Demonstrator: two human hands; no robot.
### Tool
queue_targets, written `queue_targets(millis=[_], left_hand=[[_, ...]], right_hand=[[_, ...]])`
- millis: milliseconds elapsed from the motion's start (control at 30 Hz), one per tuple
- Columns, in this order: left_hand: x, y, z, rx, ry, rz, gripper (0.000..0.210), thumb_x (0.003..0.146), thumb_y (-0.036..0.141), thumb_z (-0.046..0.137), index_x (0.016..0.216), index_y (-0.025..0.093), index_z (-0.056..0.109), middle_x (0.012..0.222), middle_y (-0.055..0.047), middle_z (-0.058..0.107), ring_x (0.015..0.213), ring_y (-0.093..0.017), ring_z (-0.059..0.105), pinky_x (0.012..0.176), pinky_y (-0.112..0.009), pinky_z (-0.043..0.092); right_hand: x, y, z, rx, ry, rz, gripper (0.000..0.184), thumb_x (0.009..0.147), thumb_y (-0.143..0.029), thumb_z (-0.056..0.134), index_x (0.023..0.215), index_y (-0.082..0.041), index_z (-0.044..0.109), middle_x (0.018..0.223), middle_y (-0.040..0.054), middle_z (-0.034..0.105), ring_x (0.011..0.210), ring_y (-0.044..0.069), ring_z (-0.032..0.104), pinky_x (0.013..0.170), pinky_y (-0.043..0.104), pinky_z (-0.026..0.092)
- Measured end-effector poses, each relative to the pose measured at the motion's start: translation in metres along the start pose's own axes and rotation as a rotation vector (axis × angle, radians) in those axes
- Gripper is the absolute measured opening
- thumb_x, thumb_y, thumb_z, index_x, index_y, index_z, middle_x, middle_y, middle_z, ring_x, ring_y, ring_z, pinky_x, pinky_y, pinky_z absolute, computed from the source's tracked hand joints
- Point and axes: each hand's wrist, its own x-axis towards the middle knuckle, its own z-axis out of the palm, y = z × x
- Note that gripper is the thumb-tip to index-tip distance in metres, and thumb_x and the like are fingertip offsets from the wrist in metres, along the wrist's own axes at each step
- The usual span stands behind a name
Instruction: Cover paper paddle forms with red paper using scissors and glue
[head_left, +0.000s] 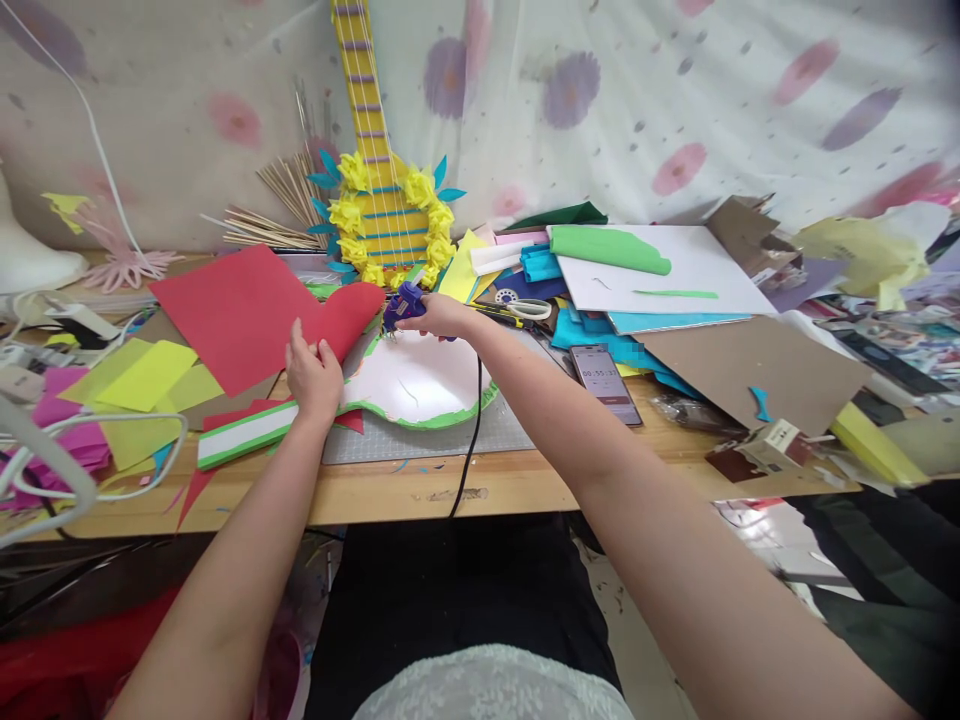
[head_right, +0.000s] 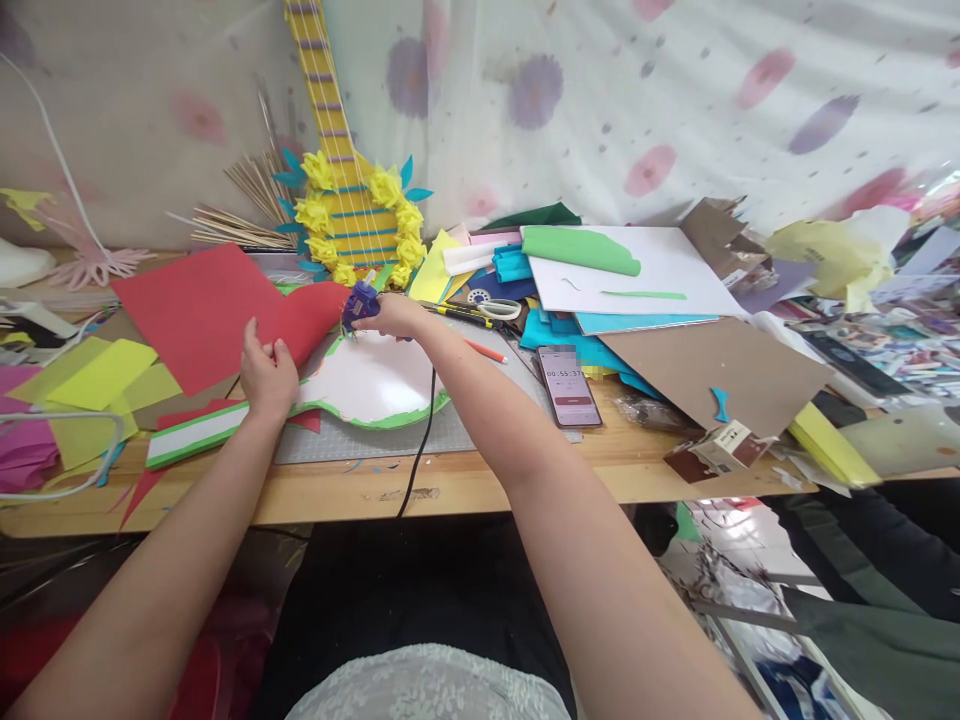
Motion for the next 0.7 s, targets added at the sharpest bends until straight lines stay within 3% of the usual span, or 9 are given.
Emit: queue_targets(millis=[400, 700], left_hand=[[0.000, -0.001, 0.000, 0.000, -0.009, -0.003, 0.058, 0.086, 0.022, 0.041, 0.142, 0.007, 0.034, 0.104, -0.016, 0.068, 0.124, -0.030, 0.049, 0.104, -0.049, 0.037], [-0.001, 0.003, -0.001, 0.025, -0.018, -0.020, 0.059, 0.085, 0.022, 0.043, 0.142, 0.007, 0.036, 0.104, -0.017, 0.068, 0.121, -0.031, 0.052, 0.102, -0.047, 0.039]], right_hand=[[0.008, -0.001, 0.002, -0.054, 0.048, 0.019, 0.046, 0.079, -0.051, 0.065, 0.108, -0.014, 0.061, 0.082, 0.0065, 0.067, 0.051, 0.010, 0.054, 0.041, 0.019, 0.044], [0.002, 0.021, -0.023, -0.104, 0.120, 0.101, 0.046, 0.082, -0.051, 0.060, 0.105, -0.011, 0.063, 0.087, 0.0106, 0.067, 0.050, 0.011, 0.055, 0.044, 0.022, 0.043]])
